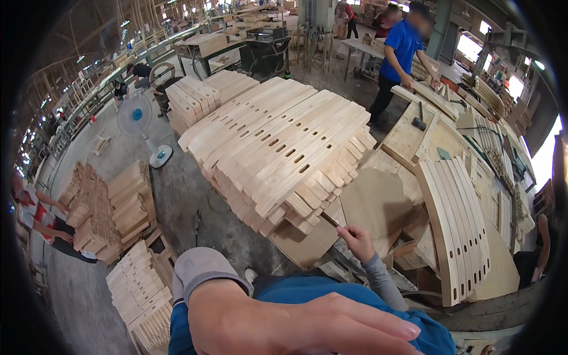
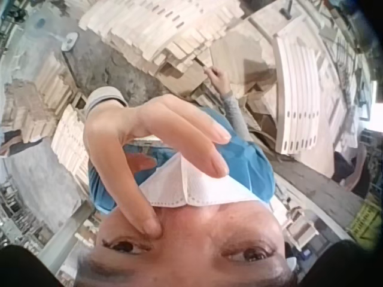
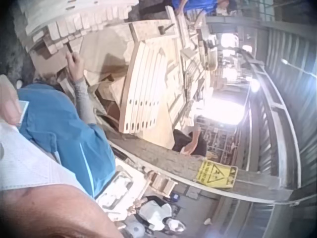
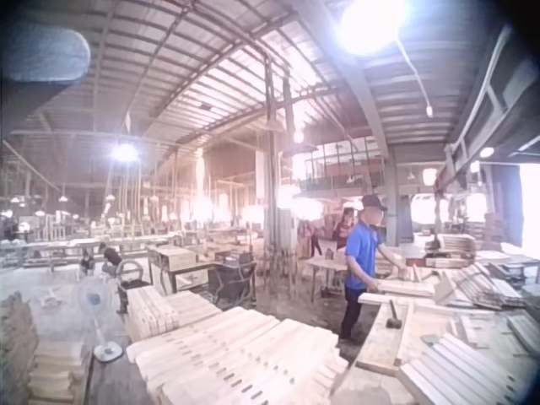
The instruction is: The person stacks wooden chair seat parts on a workbench, then uses a brush to apply a liquid finish to the slats and holes of the parts. The person works in a busy workshop with other workers visible in the background.
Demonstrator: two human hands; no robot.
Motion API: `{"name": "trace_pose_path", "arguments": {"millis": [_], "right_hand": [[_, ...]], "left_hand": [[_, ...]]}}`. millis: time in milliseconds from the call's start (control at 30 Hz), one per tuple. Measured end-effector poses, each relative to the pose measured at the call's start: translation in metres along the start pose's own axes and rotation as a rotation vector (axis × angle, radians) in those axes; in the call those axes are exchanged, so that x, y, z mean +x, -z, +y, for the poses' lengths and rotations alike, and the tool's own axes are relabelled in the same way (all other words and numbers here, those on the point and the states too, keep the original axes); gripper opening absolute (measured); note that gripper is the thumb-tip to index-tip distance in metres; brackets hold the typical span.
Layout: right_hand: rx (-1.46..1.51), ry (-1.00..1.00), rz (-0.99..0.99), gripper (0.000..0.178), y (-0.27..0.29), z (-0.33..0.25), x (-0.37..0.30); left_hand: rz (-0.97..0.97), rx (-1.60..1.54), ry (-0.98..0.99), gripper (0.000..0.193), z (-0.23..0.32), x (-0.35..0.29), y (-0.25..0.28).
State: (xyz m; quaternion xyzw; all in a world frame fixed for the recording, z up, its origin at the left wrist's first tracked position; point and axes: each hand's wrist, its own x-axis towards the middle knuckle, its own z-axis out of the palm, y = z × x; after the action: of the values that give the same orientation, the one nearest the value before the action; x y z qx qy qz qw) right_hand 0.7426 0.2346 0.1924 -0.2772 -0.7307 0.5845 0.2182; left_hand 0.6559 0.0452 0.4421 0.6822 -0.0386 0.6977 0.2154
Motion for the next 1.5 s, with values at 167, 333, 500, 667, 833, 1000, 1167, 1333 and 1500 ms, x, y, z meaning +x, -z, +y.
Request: {"name": "trace_pose_path", "arguments": {"millis": [167,333,500,667,833,1000,1167,1333,1500], "right_hand": [[-0.043,-0.014,-0.010,0.022,0.001,0.000,-0.005],[-0.020,-0.053,-0.010,0.022,0.002,0.000,-0.005],[-0.054,0.100,0.011,0.025,-0.001,0.006,0.000],[-0.091,0.042,0.004,0.023,-0.002,-0.005,0.000],[-0.068,0.025,0.013,0.024,-0.003,0.002,0.000],[-0.064,0.008,0.023,0.023,-0.001,0.004,-0.004],[-0.124,0.025,0.015,0.022,-0.001,-0.002,-0.009],[-0.110,0.080,-0.030,0.021,-0.009,-0.004,-0.005],[-0.111,0.087,-0.010,0.022,-0.003,-0.008,-0.008]], "left_hand": [[0.005,-0.070,0.063,0.050,0.005,-0.001,0.005],[0.010,-0.108,0.097,0.048,0.010,-0.001,0.005],[0.017,-0.132,0.140,0.046,0.015,0.001,0.003],[0.061,-0.131,0.177,0.045,0.023,0.003,0.000],[0.022,-0.096,0.147,0.046,0.024,0.002,0.001],[0.001,-0.081,0.200,0.048,0.032,0.003,0.003],[-0.007,-0.027,0.253,0.049,0.045,0.004,-0.005],[0.007,0.025,0.241,0.051,0.039,-0.002,-0.010],[-0.094,-0.004,0.168,0.051,0.032,-0.002,-0.002]]}}
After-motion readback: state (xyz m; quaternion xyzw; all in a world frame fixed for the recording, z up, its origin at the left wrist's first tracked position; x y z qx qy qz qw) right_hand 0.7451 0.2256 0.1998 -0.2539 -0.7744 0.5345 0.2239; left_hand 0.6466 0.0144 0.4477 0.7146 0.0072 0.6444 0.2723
